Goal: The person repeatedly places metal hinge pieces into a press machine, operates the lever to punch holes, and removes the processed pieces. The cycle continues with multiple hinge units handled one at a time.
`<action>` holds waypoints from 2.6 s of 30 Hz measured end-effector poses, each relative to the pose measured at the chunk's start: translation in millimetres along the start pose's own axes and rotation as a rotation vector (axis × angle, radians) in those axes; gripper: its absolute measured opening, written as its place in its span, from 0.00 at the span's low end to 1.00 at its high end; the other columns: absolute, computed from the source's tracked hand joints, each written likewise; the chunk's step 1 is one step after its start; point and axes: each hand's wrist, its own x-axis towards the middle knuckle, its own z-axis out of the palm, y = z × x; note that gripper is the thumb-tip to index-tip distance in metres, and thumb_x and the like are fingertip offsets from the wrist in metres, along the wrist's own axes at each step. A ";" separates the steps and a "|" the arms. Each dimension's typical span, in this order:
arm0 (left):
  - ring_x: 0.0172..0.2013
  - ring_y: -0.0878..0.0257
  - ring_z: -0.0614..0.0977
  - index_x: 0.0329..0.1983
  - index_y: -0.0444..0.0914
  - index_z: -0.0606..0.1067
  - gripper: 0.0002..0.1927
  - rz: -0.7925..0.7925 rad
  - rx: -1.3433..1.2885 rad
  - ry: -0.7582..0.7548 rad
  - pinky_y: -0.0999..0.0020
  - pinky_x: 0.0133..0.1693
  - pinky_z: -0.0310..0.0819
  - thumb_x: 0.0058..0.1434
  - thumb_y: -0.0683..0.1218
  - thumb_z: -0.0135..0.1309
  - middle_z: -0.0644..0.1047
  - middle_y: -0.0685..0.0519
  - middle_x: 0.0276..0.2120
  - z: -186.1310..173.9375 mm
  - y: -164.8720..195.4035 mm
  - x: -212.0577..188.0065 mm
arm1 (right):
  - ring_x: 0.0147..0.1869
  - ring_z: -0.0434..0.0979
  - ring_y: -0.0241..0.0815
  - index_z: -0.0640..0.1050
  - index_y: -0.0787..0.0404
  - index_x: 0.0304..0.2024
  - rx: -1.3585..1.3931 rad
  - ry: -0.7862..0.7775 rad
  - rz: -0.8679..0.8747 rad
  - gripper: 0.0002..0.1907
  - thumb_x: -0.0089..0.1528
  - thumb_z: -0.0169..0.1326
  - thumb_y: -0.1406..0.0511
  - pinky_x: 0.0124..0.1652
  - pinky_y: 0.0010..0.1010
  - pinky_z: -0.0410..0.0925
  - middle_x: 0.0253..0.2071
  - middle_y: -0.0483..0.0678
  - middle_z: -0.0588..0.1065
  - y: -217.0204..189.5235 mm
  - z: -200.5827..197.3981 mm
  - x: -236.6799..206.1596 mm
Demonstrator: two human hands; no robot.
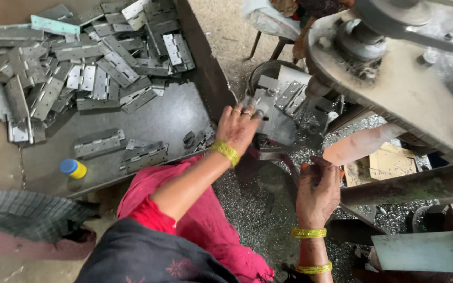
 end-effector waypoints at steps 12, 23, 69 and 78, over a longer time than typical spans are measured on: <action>0.61 0.44 0.71 0.60 0.31 0.73 0.30 0.037 -0.298 -0.067 0.39 0.64 0.56 0.52 0.45 0.51 0.71 0.38 0.63 57.9 90.9 -10.8 | 0.50 0.78 0.55 0.77 0.61 0.51 -0.124 -0.010 -0.020 0.15 0.66 0.60 0.60 0.49 0.43 0.69 0.47 0.54 0.77 5.4 2.1 2.2; 0.66 0.52 0.66 0.51 0.37 0.81 0.15 0.022 -0.044 -0.531 0.57 0.65 0.53 0.64 0.45 0.50 0.75 0.45 0.60 24.3 83.7 15.2 | 0.49 0.79 0.57 0.75 0.55 0.56 -0.294 -0.354 0.182 0.23 0.63 0.57 0.52 0.46 0.48 0.69 0.45 0.55 0.80 22.5 8.9 13.4; 0.64 0.54 0.66 0.44 0.39 0.83 0.15 0.042 0.040 -0.432 0.54 0.60 0.55 0.62 0.44 0.47 0.75 0.46 0.58 62.3 77.5 33.9 | 0.55 0.76 0.70 0.76 0.65 0.51 -0.270 -0.554 0.479 0.31 0.60 0.55 0.46 0.51 0.53 0.69 0.45 0.69 0.77 142.5 50.5 -59.4; 0.61 0.55 0.69 0.41 0.41 0.82 0.14 0.003 0.015 -0.269 0.55 0.59 0.58 0.62 0.43 0.45 0.76 0.48 0.53 68.6 71.5 37.9 | 0.54 0.79 0.68 0.78 0.61 0.53 -0.303 -0.569 0.566 0.27 0.61 0.52 0.49 0.52 0.53 0.71 0.45 0.68 0.79 146.8 70.3 -102.3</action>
